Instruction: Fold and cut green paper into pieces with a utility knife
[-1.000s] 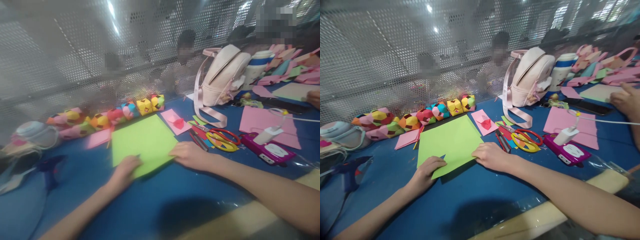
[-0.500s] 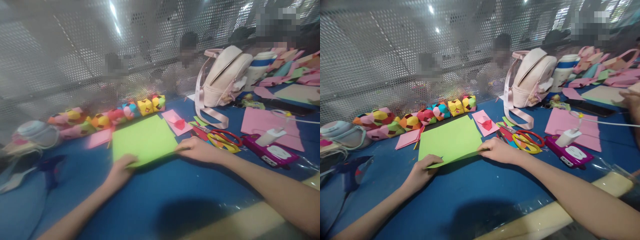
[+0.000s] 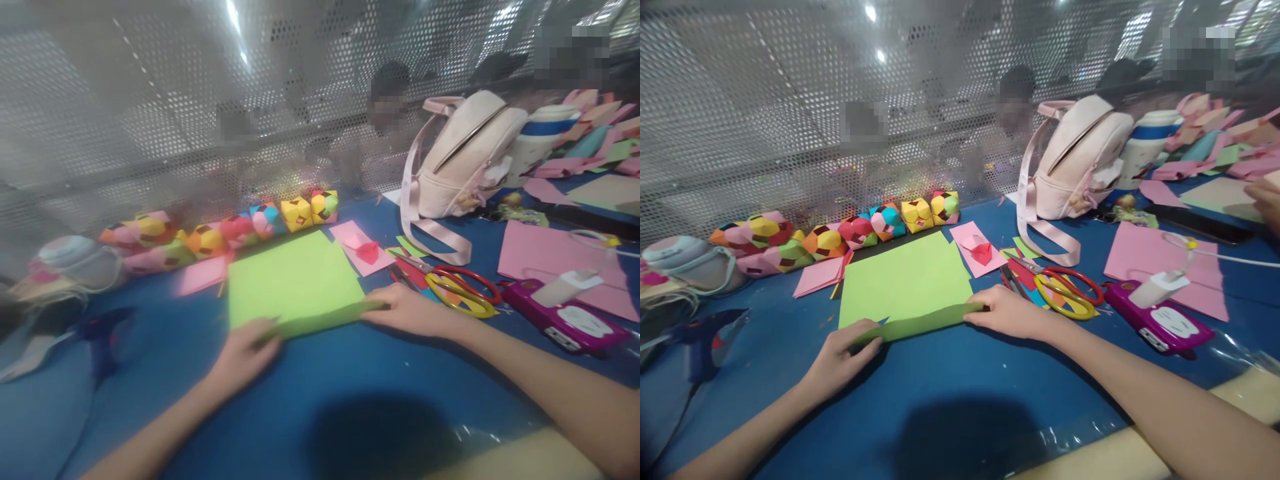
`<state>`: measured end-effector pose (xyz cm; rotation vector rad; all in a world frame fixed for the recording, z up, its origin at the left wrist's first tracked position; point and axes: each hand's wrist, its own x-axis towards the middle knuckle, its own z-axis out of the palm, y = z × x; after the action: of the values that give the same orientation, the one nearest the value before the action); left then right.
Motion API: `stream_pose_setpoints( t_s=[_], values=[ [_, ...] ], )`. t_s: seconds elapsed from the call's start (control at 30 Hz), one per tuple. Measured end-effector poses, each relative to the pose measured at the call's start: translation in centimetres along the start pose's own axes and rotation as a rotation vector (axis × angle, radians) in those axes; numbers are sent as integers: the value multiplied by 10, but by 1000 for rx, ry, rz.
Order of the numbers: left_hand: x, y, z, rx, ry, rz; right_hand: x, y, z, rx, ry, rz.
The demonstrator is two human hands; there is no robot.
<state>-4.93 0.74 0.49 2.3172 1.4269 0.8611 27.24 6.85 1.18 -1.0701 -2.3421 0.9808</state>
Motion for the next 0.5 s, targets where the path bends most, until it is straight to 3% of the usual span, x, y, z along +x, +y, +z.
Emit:
stream_pose_setpoints(
  t_s=[0.27,0.37,0.5],
  values=[
    [3,-1,1,-66,-3,-335,-1,-8,-3,79,137,217],
    [4,3,2,-97,23,-486,0,-6,-3,71,211,226],
    [7,8,2,-104,37,-587,2,-1,1,78,257,216]
  ],
)
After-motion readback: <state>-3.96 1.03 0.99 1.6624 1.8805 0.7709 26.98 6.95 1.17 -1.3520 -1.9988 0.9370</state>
